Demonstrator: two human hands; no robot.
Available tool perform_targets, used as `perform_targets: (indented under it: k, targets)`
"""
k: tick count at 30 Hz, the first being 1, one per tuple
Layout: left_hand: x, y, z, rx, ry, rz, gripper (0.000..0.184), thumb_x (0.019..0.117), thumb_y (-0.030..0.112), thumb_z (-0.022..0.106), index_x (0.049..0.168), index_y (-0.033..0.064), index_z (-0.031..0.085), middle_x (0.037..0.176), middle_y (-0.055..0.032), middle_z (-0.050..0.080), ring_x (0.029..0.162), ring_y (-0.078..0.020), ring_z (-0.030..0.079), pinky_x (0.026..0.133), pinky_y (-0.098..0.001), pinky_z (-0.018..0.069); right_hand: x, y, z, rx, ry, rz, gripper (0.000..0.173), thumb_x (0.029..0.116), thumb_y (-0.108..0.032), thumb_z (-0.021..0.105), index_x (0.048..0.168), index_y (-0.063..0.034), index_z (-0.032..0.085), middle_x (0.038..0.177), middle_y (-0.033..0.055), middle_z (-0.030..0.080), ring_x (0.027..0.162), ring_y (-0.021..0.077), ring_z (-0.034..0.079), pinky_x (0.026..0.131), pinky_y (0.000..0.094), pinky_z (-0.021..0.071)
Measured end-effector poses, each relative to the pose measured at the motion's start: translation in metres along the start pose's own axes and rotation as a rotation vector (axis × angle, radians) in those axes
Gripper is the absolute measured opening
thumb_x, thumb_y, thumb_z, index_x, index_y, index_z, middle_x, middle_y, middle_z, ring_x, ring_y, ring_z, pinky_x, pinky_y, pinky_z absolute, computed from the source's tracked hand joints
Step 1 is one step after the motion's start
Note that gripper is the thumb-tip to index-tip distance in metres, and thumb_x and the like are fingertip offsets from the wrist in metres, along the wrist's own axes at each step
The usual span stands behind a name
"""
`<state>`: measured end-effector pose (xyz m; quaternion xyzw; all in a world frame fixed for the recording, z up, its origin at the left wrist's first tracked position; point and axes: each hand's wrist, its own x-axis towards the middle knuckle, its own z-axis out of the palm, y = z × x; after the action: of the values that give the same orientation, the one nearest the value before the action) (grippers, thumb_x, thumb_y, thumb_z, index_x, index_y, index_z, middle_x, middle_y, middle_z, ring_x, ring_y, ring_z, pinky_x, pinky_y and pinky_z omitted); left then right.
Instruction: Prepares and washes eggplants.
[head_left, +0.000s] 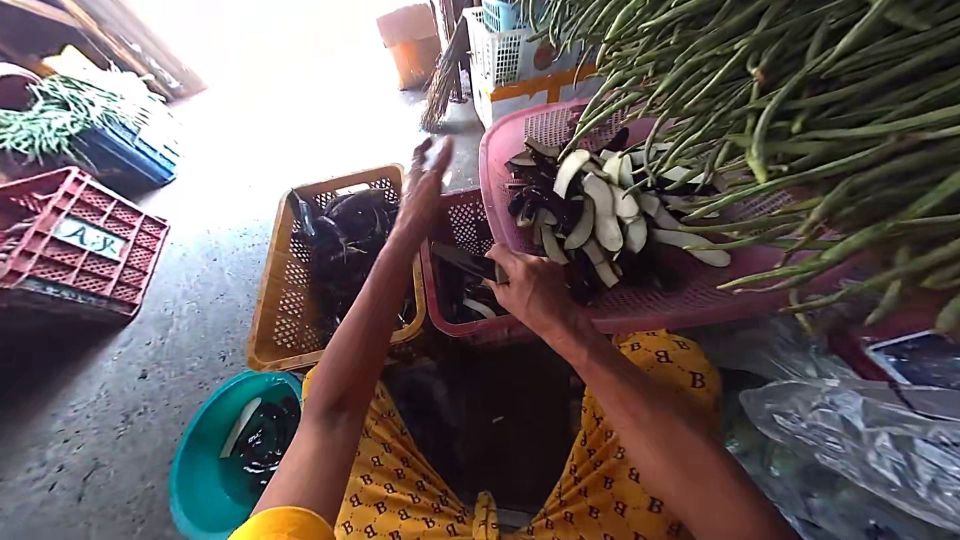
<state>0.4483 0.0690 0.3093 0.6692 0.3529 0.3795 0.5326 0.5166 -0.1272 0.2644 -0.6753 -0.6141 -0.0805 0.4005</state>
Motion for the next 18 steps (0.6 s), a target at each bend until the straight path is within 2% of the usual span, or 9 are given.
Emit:
perform_targets:
  k: [2,4,6,9,10,12,15,16,18]
  targets:
    - [-0.029,-0.031,-0.065,0.086,0.168,0.116,0.058,0.1039,0.034,0.056,0.150,0.0024,0.040,0.145,-0.0152,0.052,0.125,-0.0189,0.058,0.101,-0.0385,0.0523,-0.001,-0.003,-0.002,-0.012,-0.065,0.005,0.020,0.0821,-0.007,0.079,0.100,-0.0001,0.073,0.076,0.0176,0.071,0.065,0.0367,0.071,0.054,0.0525,0.0533]
    - [-0.076,-0.073,-0.144,0.231,0.343,0.074,0.061,0.1027,0.040,0.056,0.150,0.0048,0.042,0.146,-0.0147,0.052,0.127,-0.0200,0.057,0.103,-0.0387,0.0509,-0.002,-0.011,-0.011,-0.024,-0.176,0.036,0.026,0.0879,-0.008,0.076,0.111,0.0013,0.072,0.087,0.0222,0.073,0.074,0.0418,0.072,0.062,0.0577,0.0552]
    - [-0.141,-0.124,-0.225,0.420,0.489,-0.118,0.065,0.1046,0.047,0.052,0.152,0.0045,0.040,0.147,-0.0200,0.052,0.131,-0.0311,0.056,0.106,-0.0497,0.0479,-0.002,-0.020,-0.016,-0.039,-0.288,0.043,0.028,0.0931,-0.008,0.072,0.119,0.0030,0.069,0.095,0.0271,0.072,0.081,0.0480,0.071,0.067,0.0637,0.0534]
    - [-0.237,-0.205,-0.322,0.592,0.682,-0.524,0.072,0.1024,0.052,0.055,0.146,-0.0049,0.044,0.136,-0.0331,0.055,0.124,-0.0468,0.056,0.103,-0.0621,0.0454,-0.003,-0.017,-0.001,-0.078,-0.320,-0.022,0.028,0.0959,-0.010,0.070,0.118,0.0061,0.067,0.092,0.0317,0.070,0.078,0.0549,0.069,0.064,0.0702,0.0495]
    - [-0.266,-0.222,-0.341,0.621,0.700,-0.659,0.077,0.0997,0.053,0.059,0.146,-0.0065,0.044,0.141,-0.0373,0.050,0.130,-0.0518,0.051,0.107,-0.0647,0.0414,-0.003,-0.014,0.006,-0.091,-0.318,-0.042,0.028,0.0954,-0.011,0.071,0.117,0.0064,0.066,0.090,0.0325,0.069,0.076,0.0560,0.068,0.062,0.0711,0.0486]
    - [-0.313,-0.252,-0.365,0.679,0.610,-0.775,0.091,0.0890,0.053,0.075,0.152,-0.0033,0.040,0.151,-0.0372,0.039,0.140,-0.0538,0.039,0.113,-0.0655,0.0354,-0.004,-0.008,0.017,-0.108,-0.327,-0.057,0.028,0.0964,-0.014,0.069,0.114,0.0073,0.066,0.086,0.0340,0.068,0.073,0.0571,0.067,0.059,0.0715,0.0472]
    - [-0.339,-0.274,-0.365,0.876,0.227,-0.838,0.121,0.0733,0.063,0.084,0.163,0.0093,0.024,0.167,-0.0303,0.009,0.153,-0.0536,0.007,0.118,-0.0747,0.0131,-0.007,0.004,0.035,-0.140,-0.370,-0.033,0.029,0.0985,-0.017,0.067,0.112,0.0086,0.066,0.083,0.0353,0.066,0.073,0.0581,0.066,0.060,0.0721,0.0464]
    - [-0.337,-0.276,-0.360,0.870,0.225,-0.865,0.122,0.0742,0.065,0.082,0.164,0.0106,0.020,0.168,-0.0306,0.004,0.154,-0.0541,0.003,0.117,-0.0761,0.0107,-0.008,0.008,0.040,-0.149,-0.384,-0.025,0.029,0.0985,-0.017,0.067,0.111,0.0089,0.066,0.083,0.0357,0.066,0.073,0.0584,0.066,0.061,0.0725,0.0460]
    - [-0.325,-0.284,-0.357,0.764,0.452,-0.871,0.118,0.0809,0.064,0.077,0.163,0.0035,0.017,0.165,-0.0351,0.008,0.152,-0.0564,0.010,0.116,-0.0763,0.0171,-0.011,0.014,0.048,-0.174,-0.414,-0.023,0.029,0.0985,-0.017,0.067,0.111,0.0090,0.066,0.083,0.0362,0.066,0.073,0.0595,0.065,0.061,0.0729,0.0457]
